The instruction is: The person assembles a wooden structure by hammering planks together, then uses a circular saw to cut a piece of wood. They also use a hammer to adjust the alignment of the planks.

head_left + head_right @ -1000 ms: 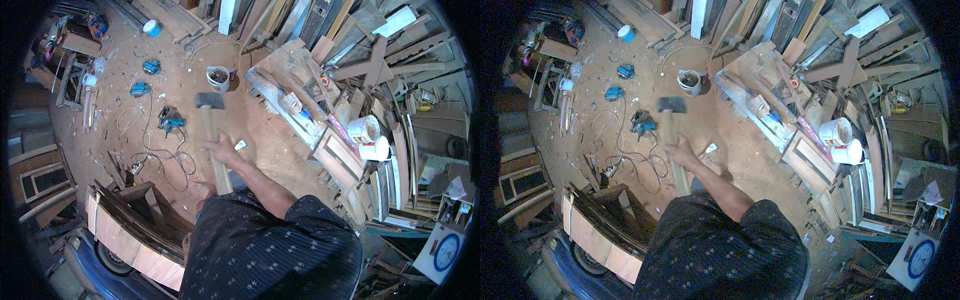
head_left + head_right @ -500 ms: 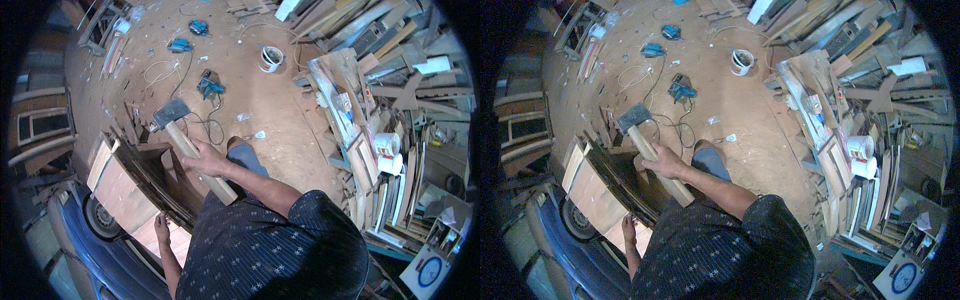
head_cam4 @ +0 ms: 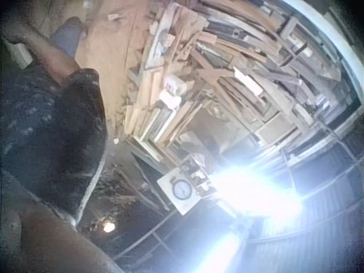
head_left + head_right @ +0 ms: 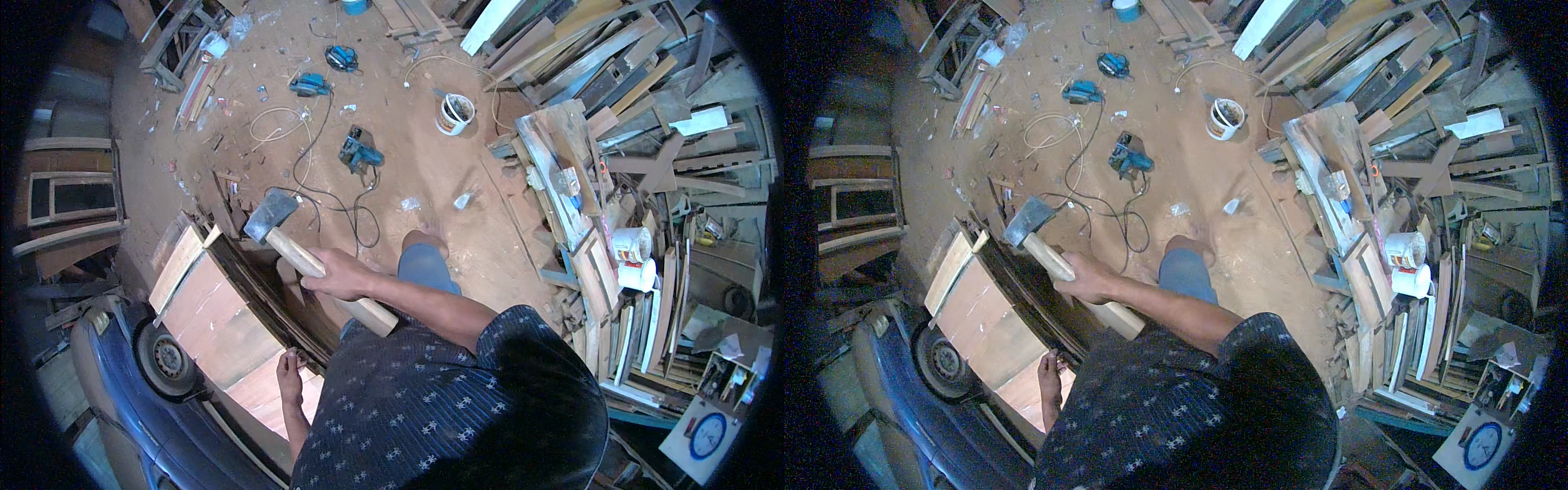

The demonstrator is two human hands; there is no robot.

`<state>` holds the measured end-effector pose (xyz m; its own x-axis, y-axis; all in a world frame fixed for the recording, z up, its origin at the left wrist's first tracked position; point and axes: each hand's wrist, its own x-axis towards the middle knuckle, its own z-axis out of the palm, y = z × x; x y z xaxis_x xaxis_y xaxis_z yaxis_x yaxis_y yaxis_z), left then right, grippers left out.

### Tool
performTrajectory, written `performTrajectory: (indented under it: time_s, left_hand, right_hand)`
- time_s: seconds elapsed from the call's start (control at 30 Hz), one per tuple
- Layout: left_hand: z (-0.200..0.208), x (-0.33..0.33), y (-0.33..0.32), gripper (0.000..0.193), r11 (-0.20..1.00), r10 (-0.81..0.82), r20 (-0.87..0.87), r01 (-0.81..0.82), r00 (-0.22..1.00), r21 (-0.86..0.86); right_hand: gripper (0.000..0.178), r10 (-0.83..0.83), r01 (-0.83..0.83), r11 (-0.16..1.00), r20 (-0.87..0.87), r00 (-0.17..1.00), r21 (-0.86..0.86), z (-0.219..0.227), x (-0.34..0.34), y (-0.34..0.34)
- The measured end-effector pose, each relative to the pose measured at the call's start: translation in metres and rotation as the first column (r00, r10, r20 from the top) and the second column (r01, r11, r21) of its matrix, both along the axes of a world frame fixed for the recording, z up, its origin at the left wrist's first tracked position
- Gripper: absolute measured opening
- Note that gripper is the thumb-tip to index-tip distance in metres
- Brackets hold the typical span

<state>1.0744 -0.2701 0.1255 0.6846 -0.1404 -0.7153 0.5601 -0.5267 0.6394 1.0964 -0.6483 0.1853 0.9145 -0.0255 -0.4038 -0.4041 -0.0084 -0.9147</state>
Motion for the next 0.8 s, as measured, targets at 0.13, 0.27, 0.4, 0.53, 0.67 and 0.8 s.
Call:
performTrajectory:
  time_s: [0.13, 0.27, 0.4, 0.53, 0.67, 0.8]
  left_hand:
    - [-0.006, 0.037, -0.017, 0.037, 0.994, -0.039, 0.096, 0.048, 0.995, -0.093]
    - [-0.011, 0.084, -0.030, 0.034, 0.990, 0.106, 0.181, -0.088, 0.978, -0.107]
    - [-0.002, 0.140, -0.023, 0.033, 0.993, 0.114, 0.501, -0.108, 0.858, -0.042]
    - [-0.004, 0.189, 0.008, 0.032, 0.956, 0.198, 0.630, -0.291, 0.751, 0.046]
    - [-0.013, 0.235, 0.054, 0.034, 0.846, -0.001, 0.752, -0.400, 0.659, 0.352]
    - [-0.051, 0.290, 0.101, 0.045, 0.718, -0.189, 0.741, -0.424, 0.644, 0.551]
  right_hand:
    - [0.059, -0.035, 0.066, 0.965, 0.128, 0.991, -0.253, 0.005, 0.011, -0.008]
    - [0.063, -0.004, -0.003, 0.978, -0.032, 0.999, -0.209, 0.010, 0.045, -0.036]
    - [0.041, -0.150, 0.151, 0.988, -0.054, 0.987, 0.026, -0.031, 0.097, -0.021]
    - [0.023, -0.196, 0.258, 0.935, -0.254, 0.947, 0.242, -0.034, 0.157, 0.003]
    - [0.018, -0.265, 0.472, 0.743, -0.439, 0.859, 0.474, -0.041, 0.203, 0.056]
    - [0.020, -0.182, 0.545, 0.648, -0.587, 0.789, 0.532, -0.043, 0.224, 0.102]
